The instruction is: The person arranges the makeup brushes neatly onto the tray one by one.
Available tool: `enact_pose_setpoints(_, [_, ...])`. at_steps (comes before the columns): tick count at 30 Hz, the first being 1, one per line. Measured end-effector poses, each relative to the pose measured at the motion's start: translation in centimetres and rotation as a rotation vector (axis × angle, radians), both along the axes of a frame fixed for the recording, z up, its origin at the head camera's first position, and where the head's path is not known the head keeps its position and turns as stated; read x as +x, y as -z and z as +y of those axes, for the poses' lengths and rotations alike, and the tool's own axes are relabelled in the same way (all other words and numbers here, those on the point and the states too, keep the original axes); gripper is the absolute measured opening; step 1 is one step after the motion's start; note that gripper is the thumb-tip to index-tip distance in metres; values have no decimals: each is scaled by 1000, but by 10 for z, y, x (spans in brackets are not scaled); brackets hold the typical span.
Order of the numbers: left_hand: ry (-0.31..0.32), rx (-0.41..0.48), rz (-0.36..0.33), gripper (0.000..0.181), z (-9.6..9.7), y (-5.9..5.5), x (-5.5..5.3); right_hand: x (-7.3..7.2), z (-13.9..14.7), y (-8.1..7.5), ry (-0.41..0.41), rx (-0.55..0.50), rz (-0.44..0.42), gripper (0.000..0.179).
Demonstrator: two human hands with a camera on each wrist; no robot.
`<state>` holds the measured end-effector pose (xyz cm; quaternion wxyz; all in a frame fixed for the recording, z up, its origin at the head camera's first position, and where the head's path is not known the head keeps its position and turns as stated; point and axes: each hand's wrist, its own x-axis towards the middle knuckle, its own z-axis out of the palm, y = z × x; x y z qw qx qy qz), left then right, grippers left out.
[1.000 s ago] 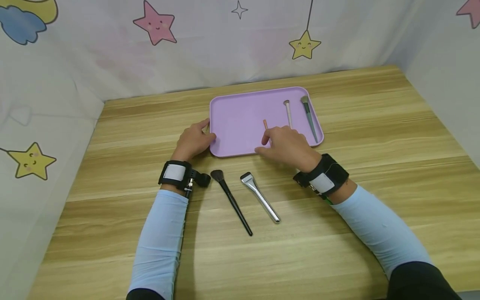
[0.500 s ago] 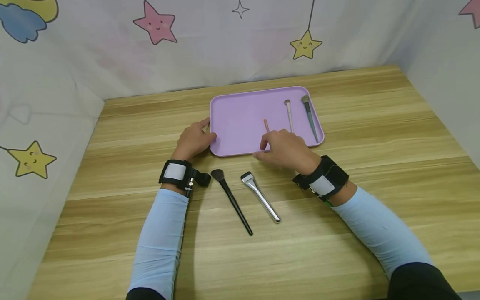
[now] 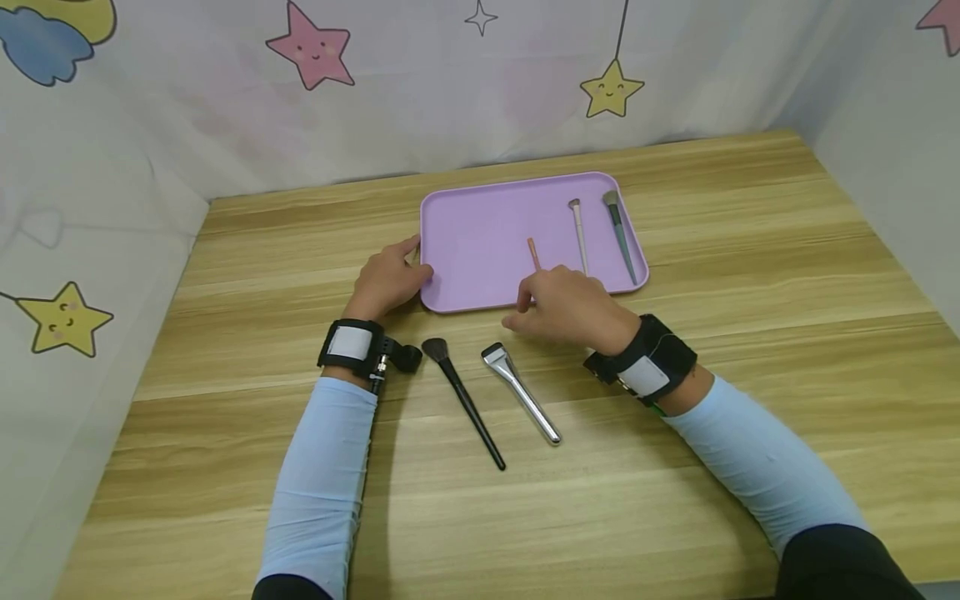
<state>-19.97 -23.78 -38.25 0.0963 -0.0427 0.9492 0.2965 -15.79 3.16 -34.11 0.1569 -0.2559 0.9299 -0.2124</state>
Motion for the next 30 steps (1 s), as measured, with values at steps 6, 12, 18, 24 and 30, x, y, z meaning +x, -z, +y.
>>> enact_pose_setpoints(6, [3,1,1,69,0,0,-1,2,-1,-2,-14,22,-4,34])
enact_pose_setpoints(12, [5,3,-1,69,-1,0,0,3,-1,-1,-38,40,-8,35])
enact_pose_setpoints(18, [-2,3,-9,69,-1,0,0,5,-2,-3,-50,58,-30,37])
enact_pose_setpoints(24, [-2,10,-13,68,-1,0,0,7,-3,-4,-53,59,-34,36])
enact_pose_setpoints(30, [1,9,-5,68,-1,1,0,9,-3,-5,-60,66,-39,35])
